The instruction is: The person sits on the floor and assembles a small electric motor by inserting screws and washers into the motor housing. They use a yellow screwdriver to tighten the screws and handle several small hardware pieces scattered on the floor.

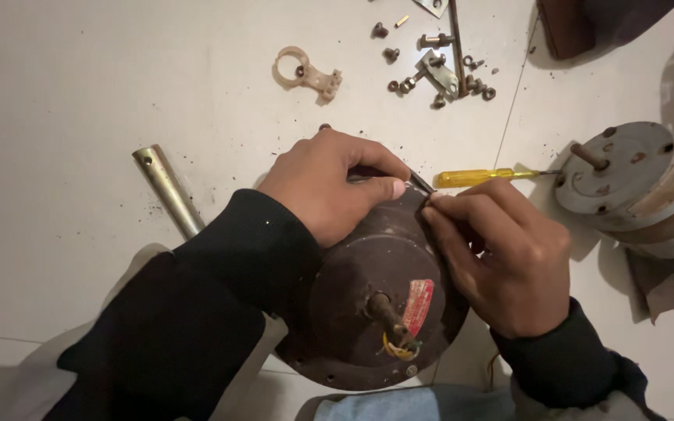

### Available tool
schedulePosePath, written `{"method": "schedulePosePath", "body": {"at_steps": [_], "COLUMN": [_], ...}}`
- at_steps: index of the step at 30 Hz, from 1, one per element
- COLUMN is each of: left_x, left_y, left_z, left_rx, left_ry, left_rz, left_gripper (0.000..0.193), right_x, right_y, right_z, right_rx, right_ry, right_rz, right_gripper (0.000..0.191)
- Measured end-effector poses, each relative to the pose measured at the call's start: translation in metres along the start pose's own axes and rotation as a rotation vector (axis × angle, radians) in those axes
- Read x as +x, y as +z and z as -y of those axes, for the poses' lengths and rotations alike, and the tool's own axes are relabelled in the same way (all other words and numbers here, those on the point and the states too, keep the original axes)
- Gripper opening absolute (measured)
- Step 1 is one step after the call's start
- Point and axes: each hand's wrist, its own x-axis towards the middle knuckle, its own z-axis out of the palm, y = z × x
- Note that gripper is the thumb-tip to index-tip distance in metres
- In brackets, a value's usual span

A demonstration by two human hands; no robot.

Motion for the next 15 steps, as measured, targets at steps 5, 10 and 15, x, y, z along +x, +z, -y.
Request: {"method": "schedulePosePath", "body": {"at_steps": [5, 10, 15], "left_x": [0.0004, 0.003, 0.0032], "left_y": [0.0004, 0.0016, 0.0022], "left_z": [0.0028, 0.0042, 0.0048], "left_rx": [-0.009, -0.042, -0.103], "left_ry": [0.039, 0.069, 0.067], "left_rz": [-0.007, -0.001, 0.019], "left_gripper": [0.025, 0.024, 0.023], "right_x": [0.0007, 0.0005, 0.0008], "right_y": [-0.0008, -0.0032, -0.0019], "right_z": [0.0016, 0.0022, 0.002], "right_rx": [0.0, -0.016, -0.07], "right_ry": [0.006, -0.033, -0.06], "right_rz": [0.006, 0.025, 0.007], "right_gripper": [0.013, 0.015, 0.013]}}
